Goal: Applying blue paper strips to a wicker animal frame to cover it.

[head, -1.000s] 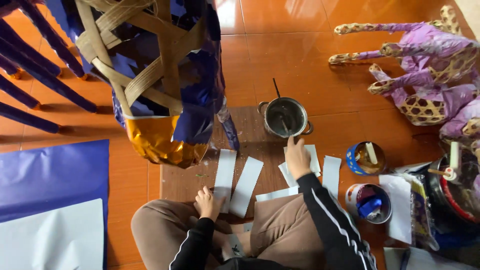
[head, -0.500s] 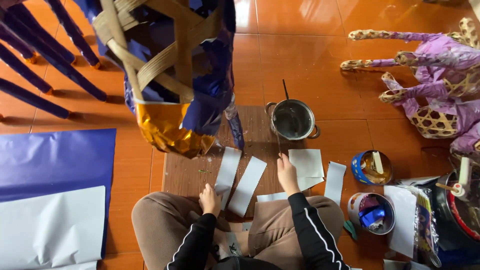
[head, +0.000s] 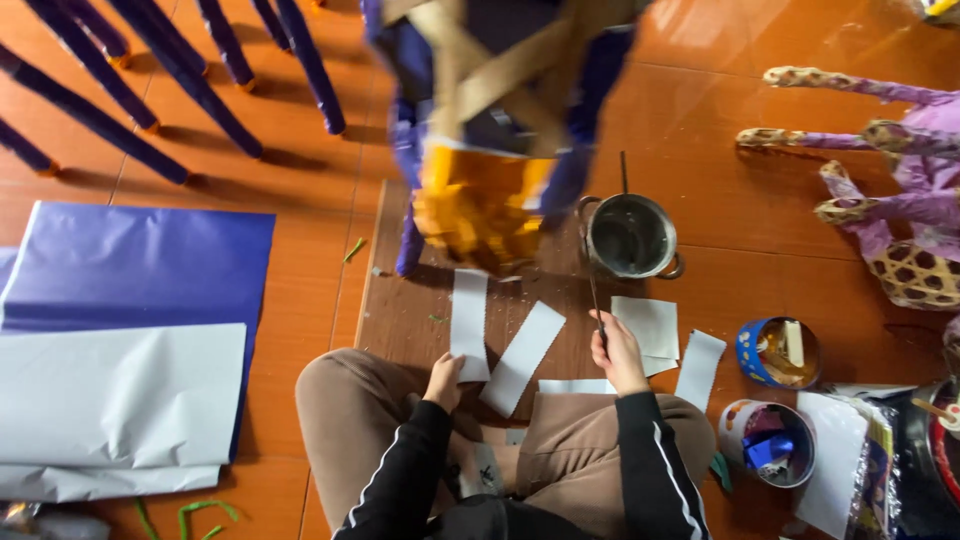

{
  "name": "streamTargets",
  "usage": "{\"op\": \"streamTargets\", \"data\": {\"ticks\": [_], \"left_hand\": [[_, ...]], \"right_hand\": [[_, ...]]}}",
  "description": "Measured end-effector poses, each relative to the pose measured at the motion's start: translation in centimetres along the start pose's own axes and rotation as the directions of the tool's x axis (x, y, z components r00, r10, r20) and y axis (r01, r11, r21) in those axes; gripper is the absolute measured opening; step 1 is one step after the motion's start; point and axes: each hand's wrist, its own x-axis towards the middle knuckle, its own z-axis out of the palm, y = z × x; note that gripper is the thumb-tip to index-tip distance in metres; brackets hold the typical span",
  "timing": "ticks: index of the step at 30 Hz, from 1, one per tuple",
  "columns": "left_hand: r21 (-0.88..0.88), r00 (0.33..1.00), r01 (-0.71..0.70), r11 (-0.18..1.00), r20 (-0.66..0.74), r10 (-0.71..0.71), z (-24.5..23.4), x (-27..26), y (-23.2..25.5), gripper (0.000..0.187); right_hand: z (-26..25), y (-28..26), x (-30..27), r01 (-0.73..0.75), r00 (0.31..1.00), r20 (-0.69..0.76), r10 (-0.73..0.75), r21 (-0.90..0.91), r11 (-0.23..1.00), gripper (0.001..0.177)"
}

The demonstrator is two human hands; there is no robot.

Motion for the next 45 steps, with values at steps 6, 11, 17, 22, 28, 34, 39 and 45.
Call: {"op": "streamTargets", "data": {"ticks": [6, 11, 17, 22, 28, 34, 39, 45], "left_hand": [[0.043, 1.0, 0.015, 0.999, 0.023, -0.016, -0.4, 2.5, -0.7, 0.053], [0.117, 0.999, 0.026, 0.993, 0.04, -0.031, -1.3, 2.4, -2.0, 0.05], [0.234, 0.994, 0.036, 0.972, 0.09, -0.059, -2.4, 2.2, -2.3, 0.061], [0.24, 0.992, 0.046, 0.97, 0.101, -0.073, -1.4, 0.0, -0.7, 0.058], [0.043, 0.98, 0.189, 0.981, 0.061, -0.191, 1.6, -6.7, 4.2, 0.064], [-0.101, 0.971, 0.24, 0.966, 0.016, -0.239, 0.7, -3.4, 2.9, 0.059], [-0.09, 0.957, 0.29, 0.953, 0.028, -0.289, 4.0, -12.1, 9.3, 0.062], [-0.078, 0.957, 0.29, 0.954, 0.051, -0.286, 3.0, -9.7, 7.6, 0.064]], "right_hand": [[1.7, 4.0, -5.7, -0.088, 0.973, 0.19, 0.135, -0.237, 0.968, 0.038], [7.2, 5.2, -4.8, 0.313, 0.947, 0.307, -0.094, -0.821, 0.478, 0.043], [11.9, 5.4, -1.6, 0.404, 0.91, 0.383, -0.158, -0.906, 0.131, 0.041], [10.0, 8.0, -5.4, 0.39, 0.908, 0.356, -0.219, -0.911, 0.136, 0.047], [5.0, 8.9, -13.2, 0.293, 0.947, 0.287, -0.146, -0.956, 0.017, 0.032], [4.6, 9.4, -16.9, 0.245, 0.969, 0.247, -0.019, -0.948, 0.204, 0.031], [3.2, 7.6, -17.9, 0.119, 0.99, 0.131, 0.047, -0.972, 0.204, 0.036], [9.0, 3.8, -14.2, 0.196, 0.973, 0.153, -0.17, -0.94, 0.279, 0.047]]}}
